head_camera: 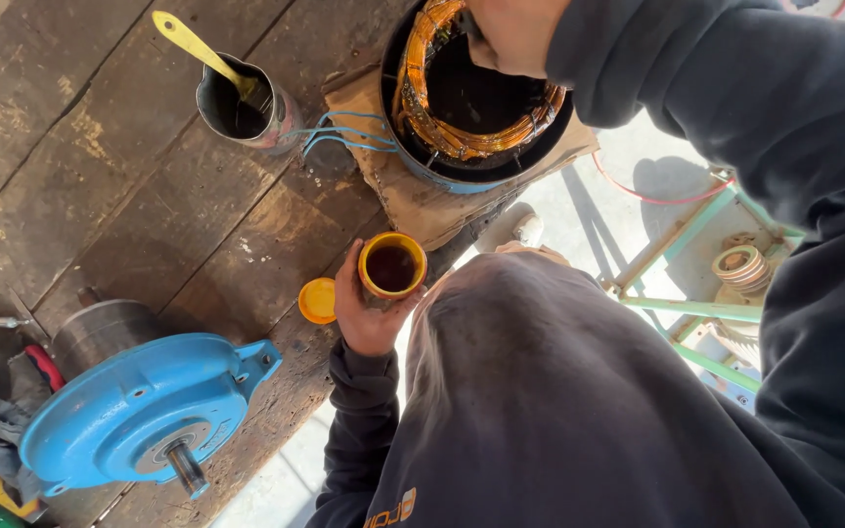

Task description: Applying a yellow varnish to the copper windings of an electric motor stator using a brush.

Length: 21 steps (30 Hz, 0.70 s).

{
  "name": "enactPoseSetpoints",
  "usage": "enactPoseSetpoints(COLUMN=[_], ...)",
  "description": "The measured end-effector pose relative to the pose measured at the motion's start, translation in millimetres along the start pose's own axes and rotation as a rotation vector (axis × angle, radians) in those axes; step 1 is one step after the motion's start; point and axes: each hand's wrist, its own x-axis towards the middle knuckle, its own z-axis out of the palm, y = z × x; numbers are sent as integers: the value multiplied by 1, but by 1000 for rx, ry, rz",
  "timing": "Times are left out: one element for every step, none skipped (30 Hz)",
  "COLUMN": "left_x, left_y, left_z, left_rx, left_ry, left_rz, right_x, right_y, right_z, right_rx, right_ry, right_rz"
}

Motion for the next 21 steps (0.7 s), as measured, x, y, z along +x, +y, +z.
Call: enactPoseSetpoints(left_x=[0,0,-1,-3,-3,-4,-6,-7,-7,-7,-6,-5,-3,0,1,1,2,3,4,5,6], left_y=[0,0,0,0,0,-4,-7,-10,-10,-10,-10,-10,-11,-11,-10,-9,-7,-8,-9,-10,-10], left_z=[-1,-3,-4,-6,-6,-6,-5,-4,-5,-6,-8,-10,-11,-12,-12,-12,-12,-13,-13,-13,-13], left_rx=[-57,-114,-114,-85,-58,-60,-162,-264,-263,-275,-285,-283,-201,-120,-119,-157,-195,-194,-180,-165,-168], left_ry=[-18,-36,-40,-14,11,7,12,17,22,7,-11,-8,-3,1,-3,-5,-9,-15,-14,-13,-18], left_rz=[-8,-16,-13,-5,4,7,-34,-75,-78,-94,-108,-109,-57,-5,-3,-25,-47,-47,-35,-23,-23], right_x=[5,9,14,19,23,22,23,24,16,7,-2,-5,-11,-17,-10,-2,5,4,3,3,3], right_y=[-3,-6,-10,-14,-17,-20,-21,-23,-17,-12,-6,0,8,15,5,-6,-16,-16,-14,-13,-13], right_z=[9,19,15,11,6,-1,-9,-17,-4,9,22,40,57,74,33,-8,-48,-48,-49,-49,-44], right_rx=[72,143,143,427,712,710,900,1091,1091,928,765,767,430,95,96,63,32,34,-44,-123,-122], right_ry=[-49,-97,-96,-126,-154,-153,-171,-189,-192,-276,-352,-351,-298,-242,-242,-206,-172,-173,-91,-7,-11], right_rz=[140,280,284,407,527,533,607,680,675,638,600,597,394,188,192,104,18,24,-258,-540,-535])
